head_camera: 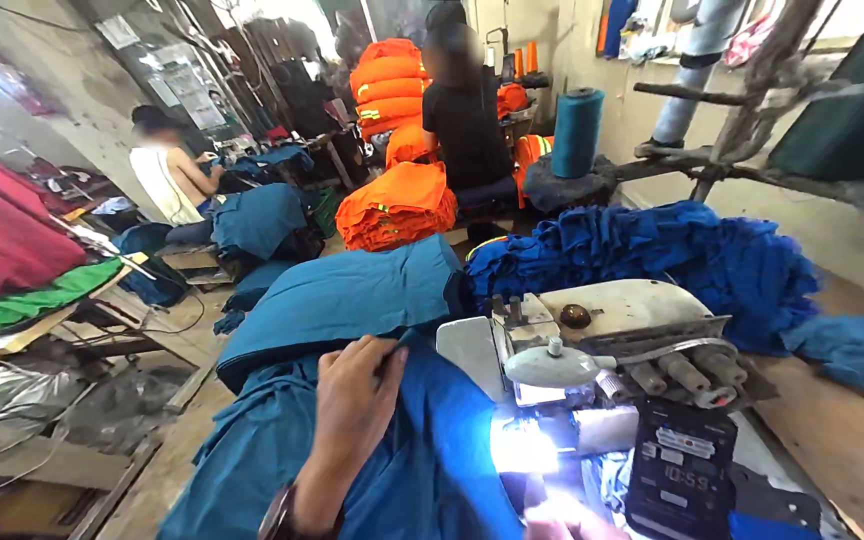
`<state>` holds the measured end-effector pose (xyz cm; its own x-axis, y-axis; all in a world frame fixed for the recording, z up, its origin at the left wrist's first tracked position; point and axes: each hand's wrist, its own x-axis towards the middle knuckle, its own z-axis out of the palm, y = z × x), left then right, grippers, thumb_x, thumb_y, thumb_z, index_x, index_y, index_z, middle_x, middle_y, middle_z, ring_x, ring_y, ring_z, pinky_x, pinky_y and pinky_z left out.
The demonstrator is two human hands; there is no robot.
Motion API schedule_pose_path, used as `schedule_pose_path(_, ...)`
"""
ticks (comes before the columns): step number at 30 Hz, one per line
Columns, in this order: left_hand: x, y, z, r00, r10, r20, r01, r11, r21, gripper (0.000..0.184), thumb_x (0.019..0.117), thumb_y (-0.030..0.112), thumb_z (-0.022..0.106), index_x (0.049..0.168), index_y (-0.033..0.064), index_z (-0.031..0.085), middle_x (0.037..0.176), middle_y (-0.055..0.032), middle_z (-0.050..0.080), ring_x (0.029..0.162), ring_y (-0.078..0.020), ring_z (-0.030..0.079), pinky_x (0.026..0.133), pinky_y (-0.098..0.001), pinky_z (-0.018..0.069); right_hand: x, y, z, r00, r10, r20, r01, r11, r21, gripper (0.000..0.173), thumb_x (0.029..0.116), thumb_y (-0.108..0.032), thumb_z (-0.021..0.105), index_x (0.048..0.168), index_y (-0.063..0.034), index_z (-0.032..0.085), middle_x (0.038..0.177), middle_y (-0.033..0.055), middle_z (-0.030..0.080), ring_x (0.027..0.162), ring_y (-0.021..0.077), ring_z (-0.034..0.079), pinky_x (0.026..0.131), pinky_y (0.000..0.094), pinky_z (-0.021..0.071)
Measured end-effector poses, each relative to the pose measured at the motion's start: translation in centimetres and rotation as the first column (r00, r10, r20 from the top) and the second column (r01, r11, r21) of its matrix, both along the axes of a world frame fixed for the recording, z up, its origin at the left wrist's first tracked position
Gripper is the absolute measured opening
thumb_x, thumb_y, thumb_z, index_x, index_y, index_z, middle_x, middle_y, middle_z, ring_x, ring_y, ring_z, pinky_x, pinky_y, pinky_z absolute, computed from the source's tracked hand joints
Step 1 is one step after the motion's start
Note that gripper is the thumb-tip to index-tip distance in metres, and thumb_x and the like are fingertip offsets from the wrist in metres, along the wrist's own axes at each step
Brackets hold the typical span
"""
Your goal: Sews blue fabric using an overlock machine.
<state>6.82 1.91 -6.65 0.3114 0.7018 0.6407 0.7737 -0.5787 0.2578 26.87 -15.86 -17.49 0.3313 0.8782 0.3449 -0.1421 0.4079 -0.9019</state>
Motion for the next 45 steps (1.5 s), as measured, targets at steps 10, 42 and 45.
schedule_pose_path(10,-2.2,-12.5,-0.6,0.945,-0.324,-0.052,0.310,0.934,-0.176,0.015,0.0984,0.028,0.069,0.100,0.0176,0.080,0.087,-0.0097,0.067,0.086,-0.0236,0.064,0.084,-0.0453,0.0485,5.9,0.9,2.2,0.712,0.055,0.700,0.011,0.996,-0.090,0.017,0.0956,-0.004,0.061,0.099,-0.0040,0.078,0.091,0.0092,0.076,0.077,0.0167,0.073,0.074,0.0355,0.0614)
schedule_pose_path(42,9.5,-2.8,-4.4,0.867,-0.258,-0.426,-0.012,0.843,-0.537,0.051,0.1078,0.033,0.030,0.145,0.0113,0.057,0.161,-0.0063,0.044,0.154,-0.0214,0.030,0.126,-0.0548,0.0170,5.2,-0.2,-4.2,0.884,0.400,0.243,-0.317,0.894,-0.318,0.032,0.1037,-0.020,0.058,0.082,0.0018,0.065,0.070,0.0076,0.061,0.057,0.0107,0.056,0.055,0.0301,0.0491)
schedule_pose_path(45,9.5,-2.4,-4.6,0.866,-0.252,-0.432,-0.010,0.854,-0.520,0.052,0.1073,0.032,0.029,0.148,0.0125,0.053,0.163,-0.0042,0.041,0.156,-0.0194,0.026,0.127,-0.0549,0.0113,4.9,-0.2,-4.2,0.891,0.375,0.256,-0.291,0.904,-0.314,0.028,0.1023,-0.019,0.060,0.083,0.0016,0.066,0.071,0.0072,0.062,0.058,0.0109,0.058,0.056,0.0302,0.0508)
